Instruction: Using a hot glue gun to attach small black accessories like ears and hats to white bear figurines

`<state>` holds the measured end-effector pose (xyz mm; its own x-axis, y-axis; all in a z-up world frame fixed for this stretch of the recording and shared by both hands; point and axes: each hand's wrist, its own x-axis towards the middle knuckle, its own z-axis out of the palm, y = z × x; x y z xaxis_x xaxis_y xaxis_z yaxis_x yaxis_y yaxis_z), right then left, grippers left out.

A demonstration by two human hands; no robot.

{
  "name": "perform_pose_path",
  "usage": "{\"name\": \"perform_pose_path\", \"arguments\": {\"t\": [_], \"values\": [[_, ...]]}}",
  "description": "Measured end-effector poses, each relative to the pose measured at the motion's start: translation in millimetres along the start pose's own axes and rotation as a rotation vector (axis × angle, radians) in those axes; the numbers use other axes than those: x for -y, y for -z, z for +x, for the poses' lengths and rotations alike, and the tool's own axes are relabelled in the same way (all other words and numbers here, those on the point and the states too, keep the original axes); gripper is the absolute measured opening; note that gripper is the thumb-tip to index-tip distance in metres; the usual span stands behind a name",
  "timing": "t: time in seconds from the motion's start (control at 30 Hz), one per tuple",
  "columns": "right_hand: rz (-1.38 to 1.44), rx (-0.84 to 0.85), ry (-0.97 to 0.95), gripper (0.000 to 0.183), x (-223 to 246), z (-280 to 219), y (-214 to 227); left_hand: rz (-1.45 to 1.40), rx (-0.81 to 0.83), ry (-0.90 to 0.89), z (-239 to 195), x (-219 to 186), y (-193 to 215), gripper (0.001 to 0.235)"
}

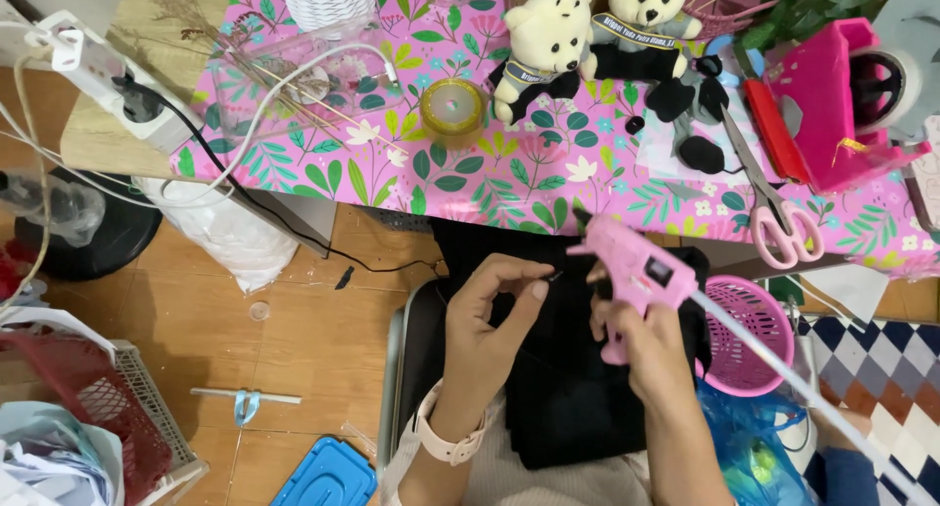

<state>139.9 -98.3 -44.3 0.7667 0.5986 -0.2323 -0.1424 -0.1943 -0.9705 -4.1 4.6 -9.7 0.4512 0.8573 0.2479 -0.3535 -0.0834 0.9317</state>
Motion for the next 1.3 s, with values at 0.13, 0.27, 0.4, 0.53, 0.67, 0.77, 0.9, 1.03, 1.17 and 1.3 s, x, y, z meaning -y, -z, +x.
{"name": "perform_pose_path", "arguments": {"t": [0.13,0.27,0.4,0.53,0.67,0.77,0.9,1.03,1.17,1.3], "values": [[0.261,0.156,-0.125,0.015,13,46,-3,0.002,-0.025,0.044,0,-6,2,0.017],[0.231,0.209,-0.066,0.012,37,63,-26,-0.019,-0.035,0.073,0,1,4,0.018],[-0.025,0.100,0.066,0.024,-13,116,-3,-0.064,-0.047,0.098,0,11,6,0.017],[-0.222,0.048,0.123,0.047,-6,117,3,-0.128,-0.040,0.119,0,16,6,0.016],[-0.418,0.011,0.213,0.035,3,109,3,-0.147,-0.031,0.127,0,15,3,0.015],[-0.502,-0.001,0.276,0.029,18,93,-4,-0.156,-0.021,0.128,0,17,2,0.014],[-0.533,-0.051,0.589,0.012,20,66,0,-0.181,-0.012,0.135,1,18,2,0.014],[-0.357,0.112,0.843,0.017,21,15,1,-0.221,-0.011,0.160,-1,21,-4,0.014],[-0.260,0.256,0.954,0.023,11,-9,-1,-0.204,0.061,0.198,-4,17,-8,0.014],[-0.195,0.286,0.906,0.013,2,-12,-3,-0.206,0.102,0.225,-9,19,-9,0.013]]}}
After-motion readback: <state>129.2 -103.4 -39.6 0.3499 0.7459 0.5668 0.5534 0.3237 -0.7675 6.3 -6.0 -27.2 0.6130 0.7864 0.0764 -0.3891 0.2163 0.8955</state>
